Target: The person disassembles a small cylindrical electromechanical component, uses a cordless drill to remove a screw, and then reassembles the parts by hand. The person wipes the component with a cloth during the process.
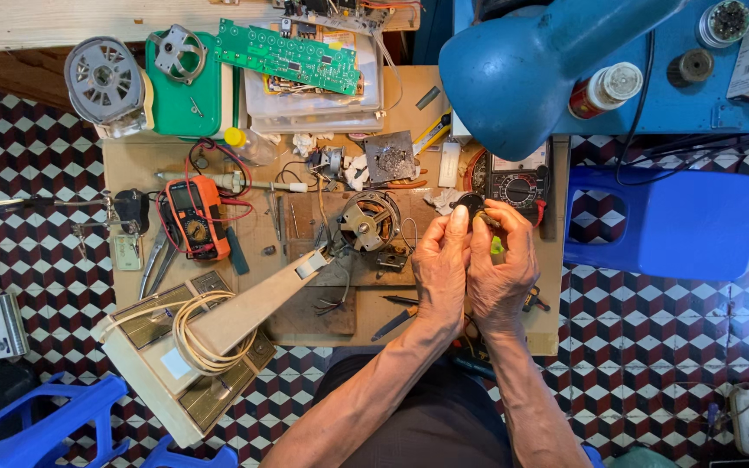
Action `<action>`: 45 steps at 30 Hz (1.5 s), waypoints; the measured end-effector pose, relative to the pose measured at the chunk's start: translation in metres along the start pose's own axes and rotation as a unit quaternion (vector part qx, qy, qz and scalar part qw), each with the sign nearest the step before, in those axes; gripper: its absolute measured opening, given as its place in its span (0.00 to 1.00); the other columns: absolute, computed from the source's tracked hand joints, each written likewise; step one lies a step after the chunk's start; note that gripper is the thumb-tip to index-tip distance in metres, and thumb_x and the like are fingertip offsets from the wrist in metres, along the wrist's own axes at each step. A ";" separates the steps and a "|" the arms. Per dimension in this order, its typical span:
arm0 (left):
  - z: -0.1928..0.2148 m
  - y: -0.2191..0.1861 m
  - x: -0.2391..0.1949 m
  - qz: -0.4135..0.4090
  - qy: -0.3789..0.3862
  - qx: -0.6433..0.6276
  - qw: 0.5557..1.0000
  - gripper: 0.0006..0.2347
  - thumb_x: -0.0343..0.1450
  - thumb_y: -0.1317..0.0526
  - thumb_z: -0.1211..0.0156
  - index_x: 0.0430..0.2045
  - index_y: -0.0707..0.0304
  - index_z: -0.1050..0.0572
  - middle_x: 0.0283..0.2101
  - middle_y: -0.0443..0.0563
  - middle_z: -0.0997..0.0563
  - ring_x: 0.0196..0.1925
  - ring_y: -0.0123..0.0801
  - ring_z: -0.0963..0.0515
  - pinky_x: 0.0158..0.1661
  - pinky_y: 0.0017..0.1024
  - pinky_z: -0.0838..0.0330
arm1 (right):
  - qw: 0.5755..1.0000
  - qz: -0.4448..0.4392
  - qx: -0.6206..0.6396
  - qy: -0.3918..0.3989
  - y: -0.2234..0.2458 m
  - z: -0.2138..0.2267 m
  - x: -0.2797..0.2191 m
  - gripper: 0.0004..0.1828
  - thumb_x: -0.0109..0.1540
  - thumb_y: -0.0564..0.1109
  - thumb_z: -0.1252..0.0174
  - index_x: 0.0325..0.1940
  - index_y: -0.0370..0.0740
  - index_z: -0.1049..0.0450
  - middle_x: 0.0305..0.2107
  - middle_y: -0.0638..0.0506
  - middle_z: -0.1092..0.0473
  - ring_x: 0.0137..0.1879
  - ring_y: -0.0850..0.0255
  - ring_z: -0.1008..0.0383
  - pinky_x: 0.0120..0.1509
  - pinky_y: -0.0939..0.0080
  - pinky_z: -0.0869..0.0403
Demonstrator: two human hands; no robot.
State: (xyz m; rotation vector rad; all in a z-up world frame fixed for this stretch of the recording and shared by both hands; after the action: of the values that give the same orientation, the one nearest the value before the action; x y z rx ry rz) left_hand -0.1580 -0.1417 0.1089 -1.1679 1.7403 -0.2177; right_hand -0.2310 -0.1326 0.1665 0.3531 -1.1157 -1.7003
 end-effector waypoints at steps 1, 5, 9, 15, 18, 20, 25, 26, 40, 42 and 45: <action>0.001 0.000 -0.001 -0.001 0.005 -0.007 1.000 0.13 0.77 0.55 0.42 0.41 0.69 0.24 0.33 0.46 0.20 0.33 0.19 0.22 0.33 0.16 0.27 | 1.000 0.001 -0.003 0.002 0.001 0.000 -0.001 0.09 0.68 0.35 0.38 0.53 0.34 0.28 0.51 0.47 0.25 0.54 0.58 0.22 0.58 0.60 0.23; 0.005 -0.005 -0.003 -0.004 0.029 0.006 1.000 0.13 0.75 0.57 0.38 0.45 0.69 0.25 0.35 0.49 0.19 0.34 0.20 0.22 0.34 0.16 0.28 | 1.000 0.011 -0.001 0.011 0.004 0.002 -0.002 0.09 0.68 0.35 0.39 0.52 0.35 0.27 0.52 0.46 0.25 0.54 0.57 0.22 0.57 0.60 0.23; 0.005 -0.012 -0.007 -0.017 0.099 0.012 0.995 0.17 0.71 0.60 0.33 0.50 0.70 0.28 0.45 0.52 0.18 0.46 0.22 0.20 0.46 0.16 0.24 | 0.999 0.039 -0.006 0.014 0.006 0.005 -0.003 0.09 0.69 0.34 0.40 0.54 0.34 0.27 0.54 0.46 0.26 0.57 0.56 0.22 0.61 0.58 0.23; -0.004 -0.013 -0.014 -0.026 0.149 0.029 0.988 0.21 0.67 0.66 0.29 0.50 0.69 0.33 0.49 0.60 0.19 0.51 0.30 0.18 0.52 0.25 0.22 | 0.998 0.053 -0.025 0.005 0.003 0.011 -0.009 0.14 0.67 0.38 0.35 0.56 0.35 0.27 0.55 0.47 0.26 0.57 0.57 0.22 0.60 0.60 0.22; -0.004 -0.011 -0.018 -0.028 0.140 0.025 0.989 0.20 0.68 0.65 0.28 0.49 0.71 0.33 0.49 0.64 0.19 0.50 0.33 0.19 0.52 0.26 0.22 | 0.999 0.049 -0.003 0.002 -0.002 0.011 -0.012 0.14 0.69 0.39 0.36 0.58 0.37 0.29 0.57 0.48 0.27 0.58 0.59 0.22 0.61 0.61 0.20; -0.005 -0.010 -0.020 -0.030 0.134 0.019 0.990 0.20 0.68 0.65 0.28 0.49 0.70 0.33 0.49 0.63 0.20 0.50 0.32 0.19 0.51 0.27 0.22 | 0.997 0.068 -0.025 -0.005 -0.003 0.012 -0.015 0.15 0.68 0.39 0.36 0.58 0.36 0.29 0.57 0.47 0.27 0.59 0.57 0.22 0.61 0.60 0.20; -0.004 -0.014 -0.021 -0.035 0.137 0.058 0.988 0.20 0.67 0.64 0.28 0.48 0.70 0.33 0.48 0.62 0.19 0.50 0.33 0.18 0.51 0.26 0.20 | 0.993 0.105 -0.045 0.000 -0.007 0.015 -0.013 0.17 0.67 0.39 0.35 0.58 0.35 0.29 0.56 0.46 0.27 0.59 0.57 0.22 0.61 0.60 0.20; -0.003 -0.015 -0.021 -0.035 0.141 0.070 0.987 0.20 0.67 0.64 0.28 0.47 0.70 0.32 0.47 0.62 0.19 0.50 0.33 0.17 0.51 0.26 0.19 | 0.993 0.116 -0.036 0.005 -0.008 0.016 -0.012 0.18 0.67 0.40 0.34 0.58 0.35 0.30 0.56 0.45 0.28 0.58 0.57 0.23 0.61 0.60 0.20; 0.010 -0.017 -0.009 -0.070 0.094 0.108 0.987 0.17 0.67 0.62 0.28 0.43 0.72 0.27 0.42 0.55 0.18 0.44 0.27 0.17 0.44 0.22 0.20 | 0.990 0.122 -0.060 0.048 0.006 0.009 -0.005 0.12 0.67 0.37 0.35 0.52 0.34 0.29 0.53 0.44 0.26 0.56 0.53 0.22 0.58 0.57 0.22; 0.012 -0.016 -0.007 -0.060 0.093 0.095 0.989 0.17 0.67 0.61 0.28 0.43 0.71 0.27 0.41 0.55 0.17 0.43 0.26 0.17 0.43 0.22 0.20 | 0.991 0.112 -0.059 0.053 0.008 0.008 -0.005 0.12 0.67 0.36 0.36 0.52 0.34 0.29 0.53 0.44 0.26 0.55 0.53 0.22 0.57 0.57 0.22; 0.017 -0.018 -0.005 -0.047 0.105 0.065 0.991 0.16 0.68 0.62 0.29 0.44 0.69 0.27 0.42 0.54 0.17 0.44 0.25 0.17 0.43 0.21 0.20 | 0.990 0.120 -0.051 0.061 0.013 0.007 -0.004 0.12 0.67 0.35 0.37 0.53 0.34 0.29 0.54 0.43 0.27 0.56 0.52 0.22 0.59 0.57 0.22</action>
State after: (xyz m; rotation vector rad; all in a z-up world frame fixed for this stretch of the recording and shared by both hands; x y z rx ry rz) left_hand -0.1336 -0.1416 0.1148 -1.1655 1.8237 -0.5188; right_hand -0.2261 -0.1261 0.1795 0.2447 -0.9375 -1.4968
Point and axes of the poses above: each hand's wrist, its own x-axis towards the middle knuckle, its own z-axis out of the back of the hand, y = z × x, the point moved 4 cm from there along x, towards the middle knuckle
